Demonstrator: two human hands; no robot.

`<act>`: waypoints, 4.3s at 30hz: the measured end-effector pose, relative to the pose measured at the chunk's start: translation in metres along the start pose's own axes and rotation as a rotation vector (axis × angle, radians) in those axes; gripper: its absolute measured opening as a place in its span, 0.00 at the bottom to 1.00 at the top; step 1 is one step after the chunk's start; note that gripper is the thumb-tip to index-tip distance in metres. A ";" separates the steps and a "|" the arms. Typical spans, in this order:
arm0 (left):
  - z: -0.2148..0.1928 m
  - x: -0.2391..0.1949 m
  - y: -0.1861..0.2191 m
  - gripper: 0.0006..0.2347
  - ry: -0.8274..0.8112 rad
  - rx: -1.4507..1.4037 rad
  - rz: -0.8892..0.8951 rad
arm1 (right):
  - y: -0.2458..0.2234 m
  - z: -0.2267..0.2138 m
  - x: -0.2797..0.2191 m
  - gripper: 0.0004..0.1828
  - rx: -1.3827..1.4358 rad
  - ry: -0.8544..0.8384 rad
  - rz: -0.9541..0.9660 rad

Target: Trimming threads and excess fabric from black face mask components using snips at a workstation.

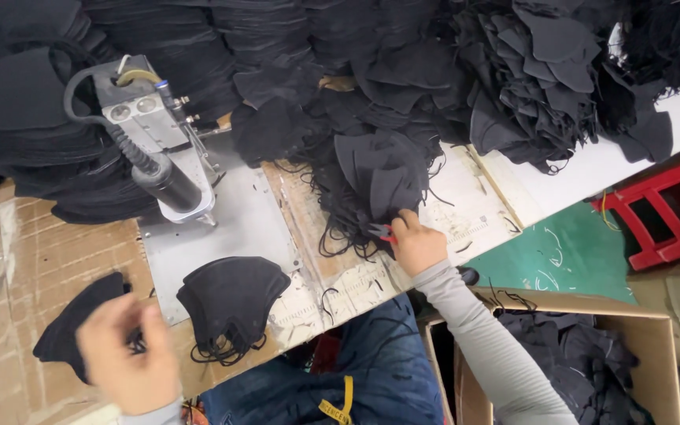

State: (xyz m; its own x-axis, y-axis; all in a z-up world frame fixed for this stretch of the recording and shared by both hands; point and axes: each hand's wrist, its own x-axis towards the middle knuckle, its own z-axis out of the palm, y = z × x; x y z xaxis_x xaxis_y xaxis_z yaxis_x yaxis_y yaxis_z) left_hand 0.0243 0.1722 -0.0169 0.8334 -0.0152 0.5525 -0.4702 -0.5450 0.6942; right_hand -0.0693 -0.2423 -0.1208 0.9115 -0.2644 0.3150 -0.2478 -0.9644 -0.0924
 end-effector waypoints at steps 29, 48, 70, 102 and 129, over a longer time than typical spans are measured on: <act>0.108 0.018 0.155 0.15 -0.410 -0.533 -0.099 | -0.029 -0.063 -0.056 0.03 1.797 -0.277 0.791; 0.086 -0.021 0.073 0.10 -0.525 -1.396 -0.984 | 0.002 -0.058 -0.103 0.07 2.057 -0.137 0.813; 0.068 -0.057 0.144 0.07 -0.794 -0.627 0.057 | -0.109 -0.089 -0.059 0.07 1.906 -0.271 1.143; -0.052 0.011 -0.098 0.25 -0.025 0.857 0.132 | 0.021 -0.005 0.029 0.16 0.446 0.412 0.206; 0.333 0.008 0.089 0.16 -0.901 -0.657 -0.399 | 0.078 -0.042 0.014 0.07 1.232 0.190 0.848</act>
State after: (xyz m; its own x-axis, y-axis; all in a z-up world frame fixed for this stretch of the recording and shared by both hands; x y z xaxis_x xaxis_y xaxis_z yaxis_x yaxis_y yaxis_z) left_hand 0.0858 -0.1554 -0.1047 0.7358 -0.6700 -0.0984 0.0295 -0.1135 0.9931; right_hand -0.0894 -0.3213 -0.0838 0.5645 -0.8148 -0.1319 -0.1533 0.0536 -0.9867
